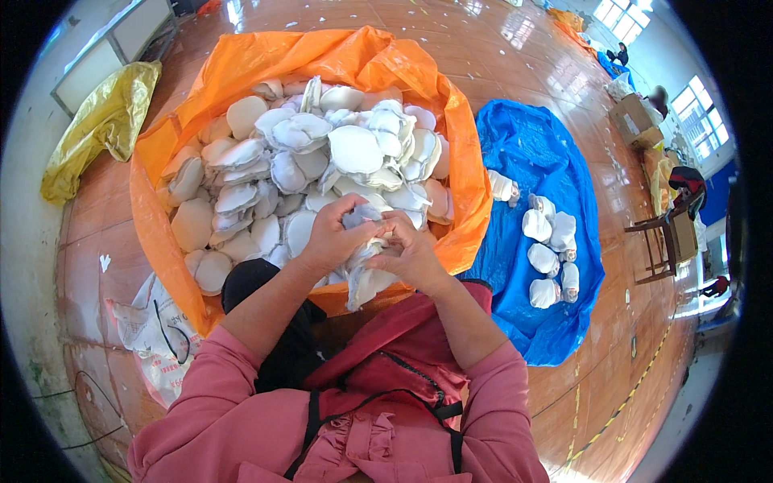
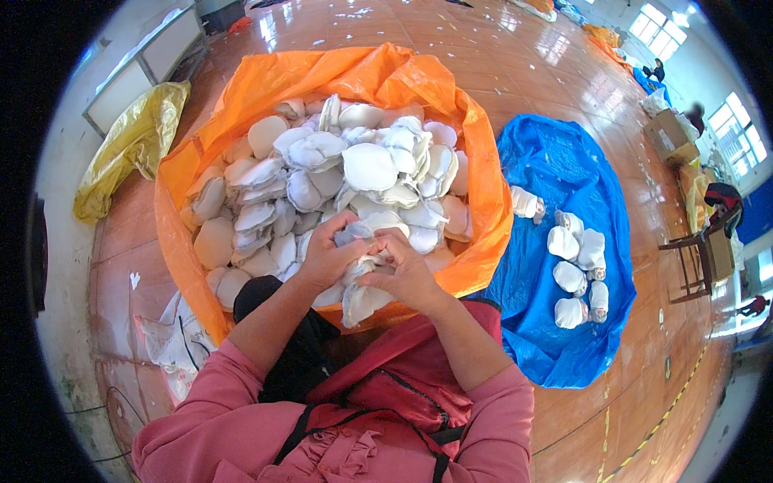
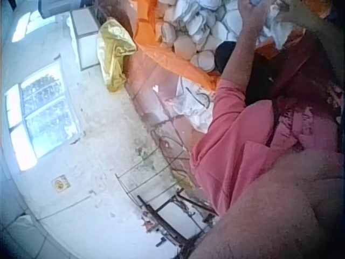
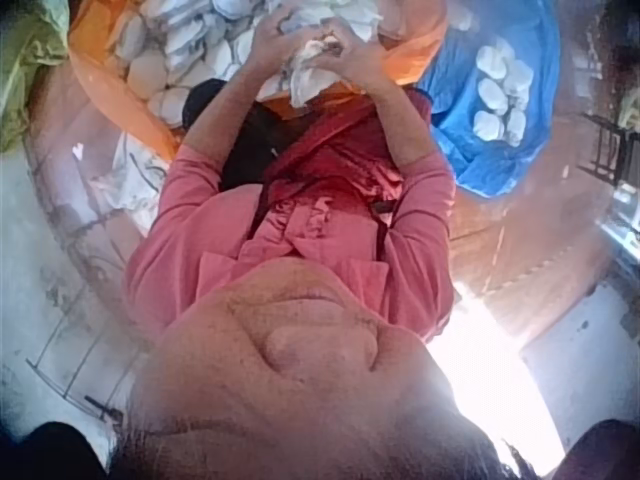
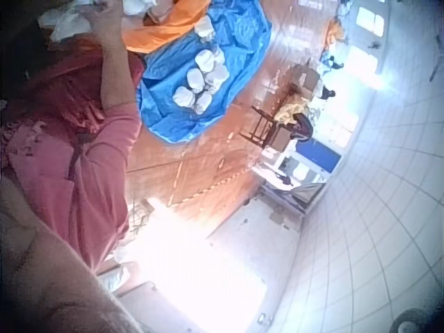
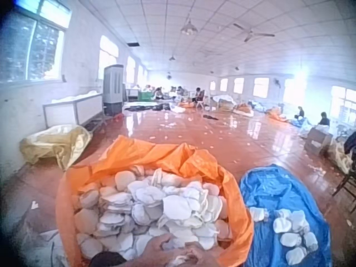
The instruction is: The person picks white mask shells from an orange bag, inserts a small white insert into each shell, and places the assembled masks onto a blue tarp. The person repeats this process continuously.
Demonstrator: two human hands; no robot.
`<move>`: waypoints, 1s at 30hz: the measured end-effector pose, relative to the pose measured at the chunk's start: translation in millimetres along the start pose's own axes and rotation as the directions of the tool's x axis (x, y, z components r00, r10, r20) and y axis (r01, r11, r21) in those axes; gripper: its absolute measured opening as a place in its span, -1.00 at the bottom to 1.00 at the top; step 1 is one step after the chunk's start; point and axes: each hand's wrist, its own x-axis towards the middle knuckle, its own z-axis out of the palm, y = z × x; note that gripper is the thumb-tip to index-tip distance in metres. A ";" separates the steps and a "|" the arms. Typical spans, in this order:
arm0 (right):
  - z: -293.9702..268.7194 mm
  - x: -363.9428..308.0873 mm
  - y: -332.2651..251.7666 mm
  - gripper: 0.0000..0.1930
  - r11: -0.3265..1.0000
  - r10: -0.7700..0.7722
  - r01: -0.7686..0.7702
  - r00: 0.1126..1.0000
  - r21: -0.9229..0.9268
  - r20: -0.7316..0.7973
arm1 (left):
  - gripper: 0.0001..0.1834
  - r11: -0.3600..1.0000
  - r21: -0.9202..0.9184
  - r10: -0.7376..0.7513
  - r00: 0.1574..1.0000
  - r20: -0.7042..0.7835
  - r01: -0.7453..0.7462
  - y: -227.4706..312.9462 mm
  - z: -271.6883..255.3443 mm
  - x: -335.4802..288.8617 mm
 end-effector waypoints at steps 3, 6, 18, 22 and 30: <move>-0.8 1.8 -0.7 -0.54 0.989 -0.122 0.121 0.993 -0.088 -0.003 | -0.73 1.000 -0.005 0.016 0.997 -0.072 -0.017 4.0 3.5 0.0; 1.5 2.3 -2.7 -0.57 0.986 -0.140 0.138 0.990 -0.089 -0.020 | -0.71 0.977 -0.194 -0.101 0.993 -0.060 0.088 -0.8 2.0 1.3; 14.4 5.8 4.2 -0.59 0.997 -0.063 0.068 0.989 0.036 -0.137 | -0.70 0.875 -0.451 -0.226 0.973 -0.055 0.178 5.4 3.6 6.0; 13.7 4.3 -15.9 -0.63 0.996 0.048 -0.042 0.996 0.080 -0.069 | -0.65 0.972 -0.191 -0.157 0.982 -0.101 0.136 -5.6 -1.6 6.3; 11.9 9.9 -11.9 -0.56 0.920 0.265 -0.273 0.962 0.279 0.067 | -0.63 0.933 0.354 0.129 0.977 -0.169 -0.062 3.9 4.6 7.3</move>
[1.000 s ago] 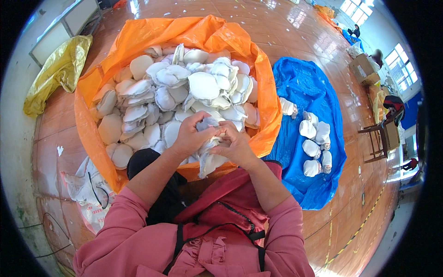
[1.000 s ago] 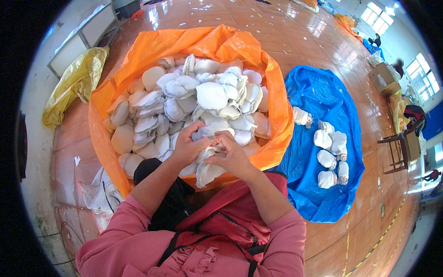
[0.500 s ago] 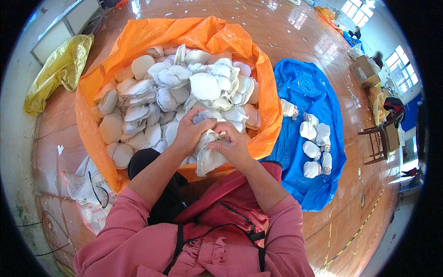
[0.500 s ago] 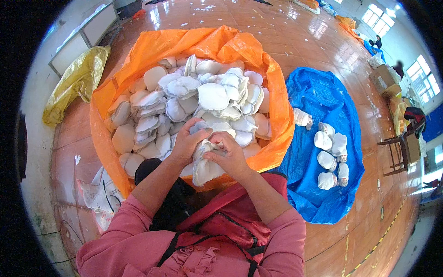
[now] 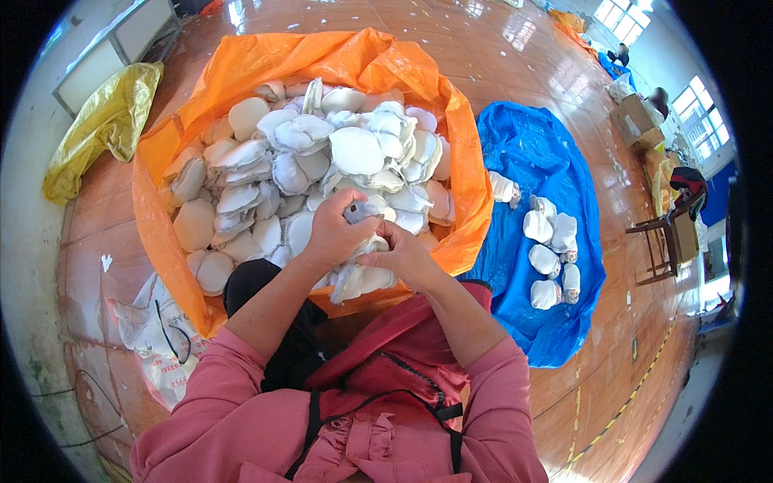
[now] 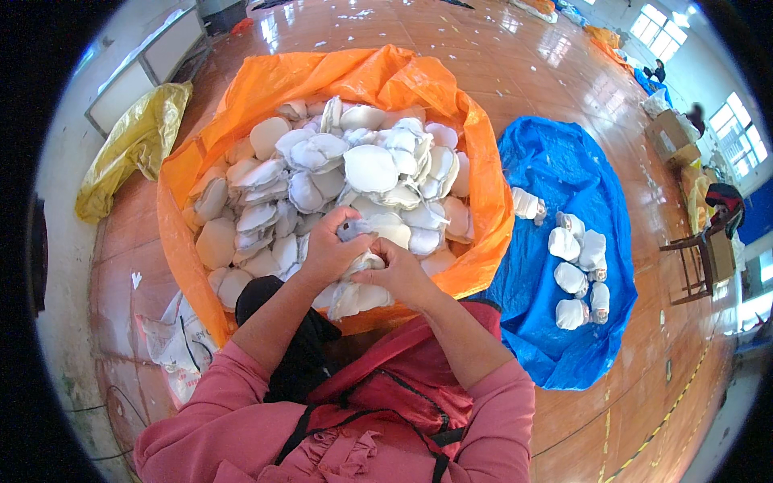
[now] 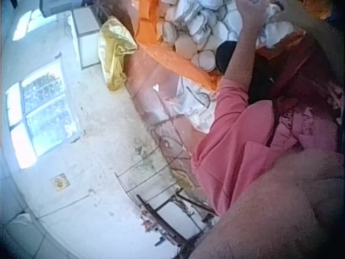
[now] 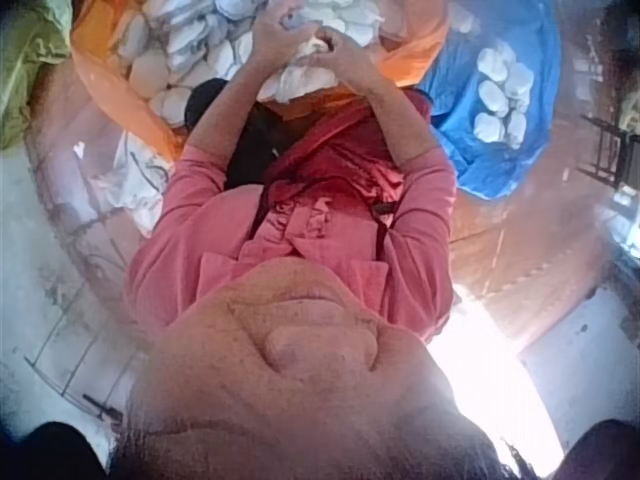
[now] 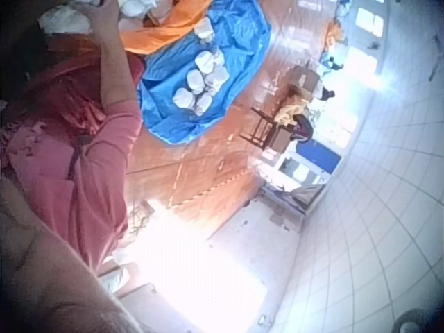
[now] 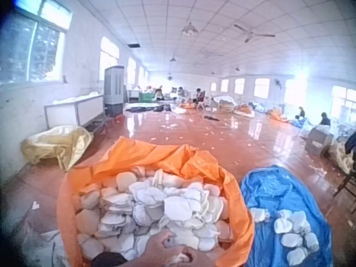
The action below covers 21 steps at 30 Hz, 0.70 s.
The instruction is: The person picks white mask shells from an orange bag, inserts a small white insert into each shell, and places the assembled masks onto a blue tarp. The person repeats this process continuously.
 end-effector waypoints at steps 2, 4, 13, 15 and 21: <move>0.0 0.7 0.3 -0.57 0.997 0.047 -0.047 0.999 0.053 -0.001 | -0.64 1.000 0.029 -0.002 1.000 -0.019 0.003 1.2 1.7 0.4; 1.4 1.3 1.1 -0.62 0.993 0.075 -0.073 0.997 0.094 -0.016 | -0.64 0.996 0.080 0.038 0.998 -0.042 -0.034 1.2 3.3 1.5; 3.0 4.5 17.8 -0.67 0.840 -0.233 0.042 0.928 -0.542 -0.289 | -0.65 0.988 0.151 0.053 0.986 -0.156 -0.029 -18.0 16.2 9.8; 3.6 4.8 15.1 -0.67 0.793 -0.301 0.082 0.914 -0.603 -0.272 | -0.65 0.991 0.112 -0.055 0.985 -0.164 0.074 -20.4 17.2 11.8; -3.6 13.7 20.3 -0.48 0.741 -0.314 0.125 0.933 -0.659 -0.176 | -0.64 0.974 0.121 -0.134 0.922 -0.364 0.189 -25.4 18.6 17.4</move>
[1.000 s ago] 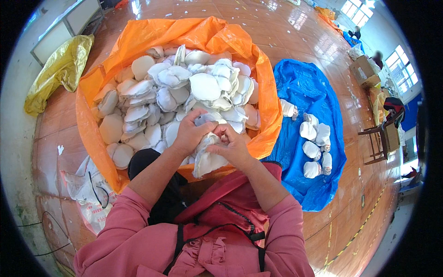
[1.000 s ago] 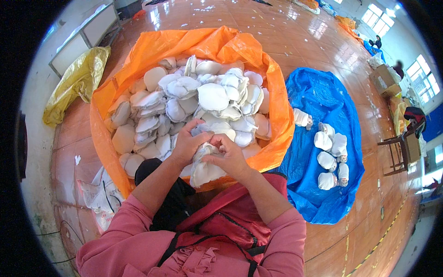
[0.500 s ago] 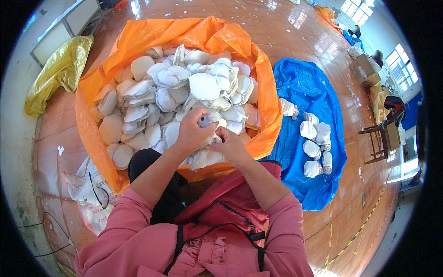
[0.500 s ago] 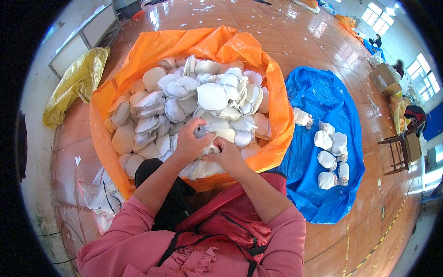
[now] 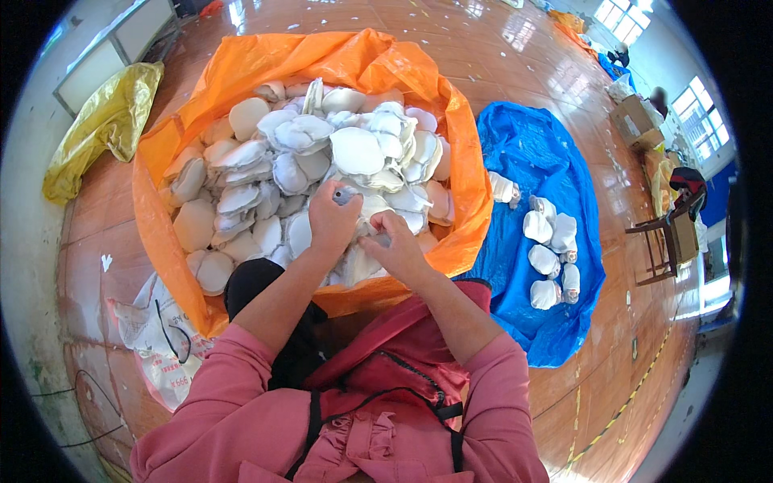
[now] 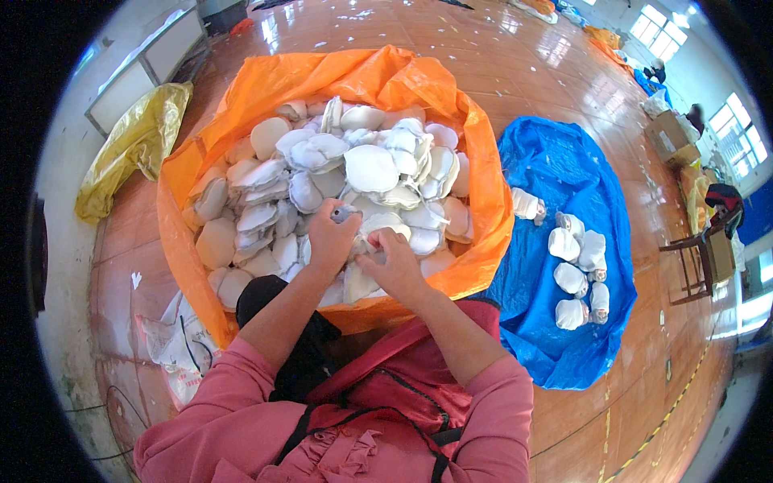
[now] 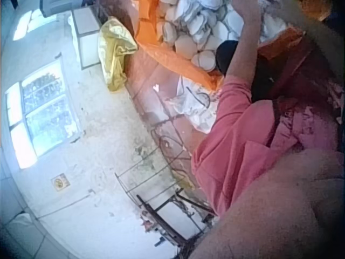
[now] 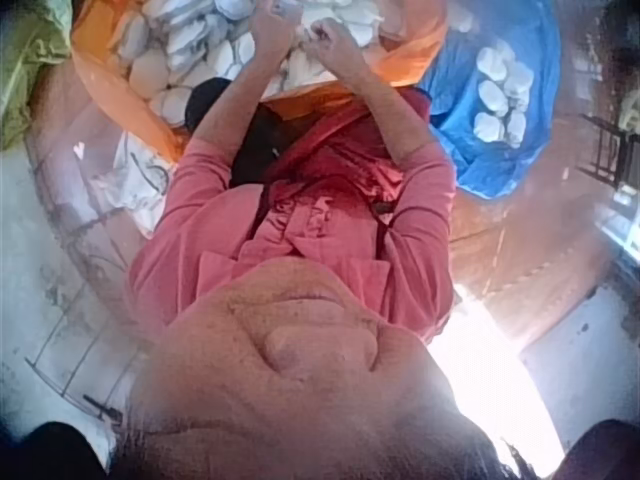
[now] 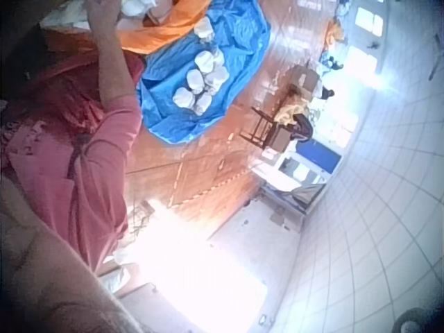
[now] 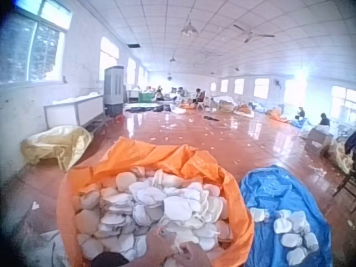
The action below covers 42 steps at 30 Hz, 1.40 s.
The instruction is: The person picks white mask shells from an orange bag, inserts a small white insert into each shell, and places the assembled masks onto a blue tarp. The person repeats this process continuously.
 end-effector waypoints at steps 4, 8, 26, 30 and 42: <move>0.7 -1.1 -13.0 -0.23 0.999 0.038 -0.037 0.993 -0.011 0.112 | -0.61 0.998 0.035 0.055 0.991 -0.125 -0.051 -8.1 1.0 3.1; 10.1 -5.6 -13.2 -0.17 0.998 -0.017 0.021 0.997 -0.061 0.076 | -0.59 1.000 0.023 -0.011 0.991 -0.130 0.014 -11.9 0.8 3.9; -25.8 -11.3 -17.3 -0.44 0.545 -0.094 -0.375 0.861 0.750 0.499 | -0.74 0.441 -0.391 -0.114 0.482 0.869 0.808 25.3 -53.2 13.1; -32.2 -7.8 -18.0 -0.38 0.354 -0.001 -0.476 0.861 0.805 0.509 | -0.68 0.610 -0.433 -0.193 0.655 0.731 0.663 29.9 -50.4 8.3; -29.0 -3.1 12.8 -0.36 -0.201 0.090 -0.461 0.870 0.864 0.485 | -0.27 0.883 -0.412 0.451 0.650 0.611 -0.225 29.5 -71.1 15.3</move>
